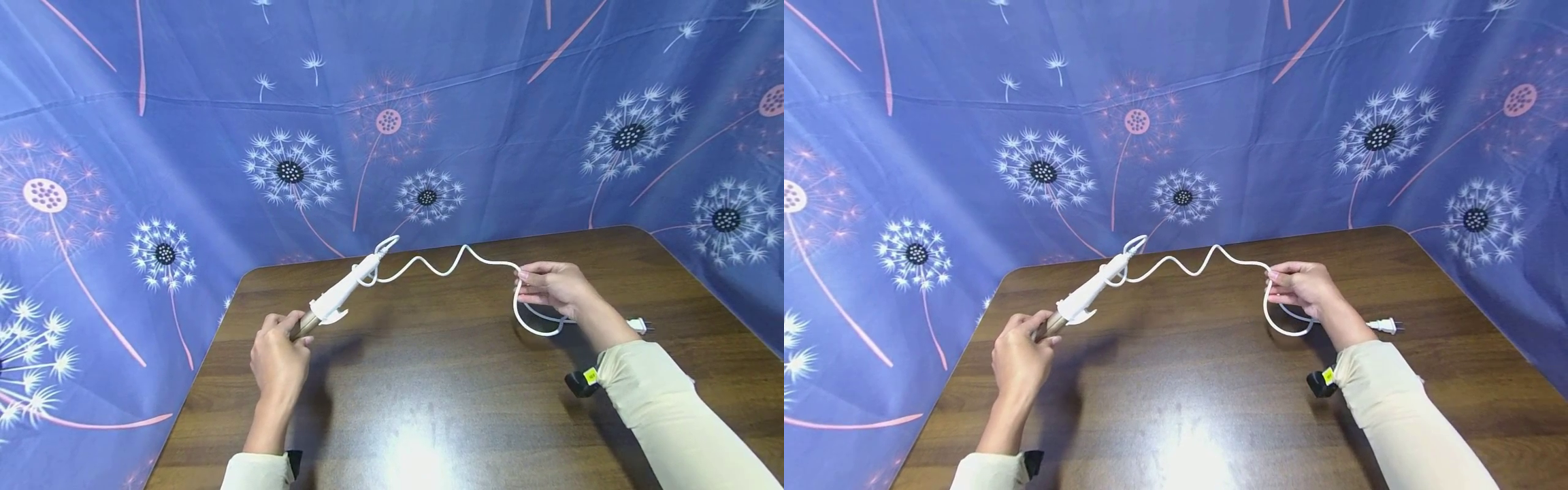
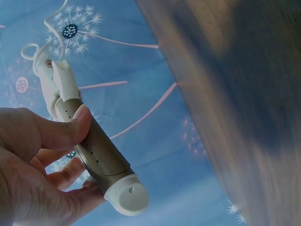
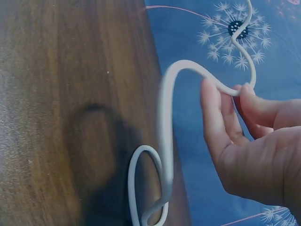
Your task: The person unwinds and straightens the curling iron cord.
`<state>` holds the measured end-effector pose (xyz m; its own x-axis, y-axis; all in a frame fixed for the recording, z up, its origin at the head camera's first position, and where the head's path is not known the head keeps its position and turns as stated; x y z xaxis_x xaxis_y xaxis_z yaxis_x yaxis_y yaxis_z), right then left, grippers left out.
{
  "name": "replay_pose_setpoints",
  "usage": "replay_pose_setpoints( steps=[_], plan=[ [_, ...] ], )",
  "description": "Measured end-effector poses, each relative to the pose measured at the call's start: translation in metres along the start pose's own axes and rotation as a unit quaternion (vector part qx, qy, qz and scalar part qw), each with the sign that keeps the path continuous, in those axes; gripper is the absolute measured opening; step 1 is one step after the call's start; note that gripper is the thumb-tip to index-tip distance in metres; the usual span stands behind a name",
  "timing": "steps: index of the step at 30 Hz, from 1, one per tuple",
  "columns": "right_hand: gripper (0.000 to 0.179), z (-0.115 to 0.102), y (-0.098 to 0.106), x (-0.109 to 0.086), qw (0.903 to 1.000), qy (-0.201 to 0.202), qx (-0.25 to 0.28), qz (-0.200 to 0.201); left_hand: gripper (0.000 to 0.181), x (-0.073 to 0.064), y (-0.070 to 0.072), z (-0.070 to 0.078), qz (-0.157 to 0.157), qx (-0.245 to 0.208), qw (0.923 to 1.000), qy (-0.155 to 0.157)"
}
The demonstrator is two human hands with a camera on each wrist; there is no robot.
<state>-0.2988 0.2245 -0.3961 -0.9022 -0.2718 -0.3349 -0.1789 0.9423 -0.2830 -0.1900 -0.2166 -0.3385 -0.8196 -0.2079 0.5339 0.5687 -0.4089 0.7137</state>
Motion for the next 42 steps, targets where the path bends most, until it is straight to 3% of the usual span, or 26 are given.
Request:
replay_pose_setpoints(
  steps=[6, 19, 27, 42],
  plan=[
    [0.011, 0.006, -0.006, 0.002, 0.9984, 0.004, -0.055, -0.012, 0.047, 0.001, -0.002, 0.004, -0.006, -0.006, 1.0, 0.002],
    [0.013, 0.01, -0.008, 0.005, 0.9963, 0.005, -0.085, -0.011, 0.048, 0.003, 0.0, 0.012, 0.005, -0.009, 0.9998, -0.014],
    [0.027, 0.01, -0.012, 0.008, 0.9932, 0.008, -0.116, 0.006, 0.048, 0.003, 0.001, 0.017, 0.011, -0.012, 0.9995, -0.028],
    [0.043, 0.005, -0.05, 0.018, 0.988, 0.067, -0.135, -0.031, 0.047, 0.001, 0.0, 0.03, 0.009, -0.016, 0.9982, -0.056]
  ],
)
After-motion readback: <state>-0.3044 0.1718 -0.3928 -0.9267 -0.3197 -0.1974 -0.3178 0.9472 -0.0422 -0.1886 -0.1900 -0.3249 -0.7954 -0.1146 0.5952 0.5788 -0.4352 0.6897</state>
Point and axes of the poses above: each hand's wrist, its own x-axis towards the middle knuckle, its own y-axis out of the back of the hand, z = x × y, the point moved 6 cm from there along x, towards the middle knuckle, and after that the axes turned 9 degrees about -y, right-handed, at the moved point
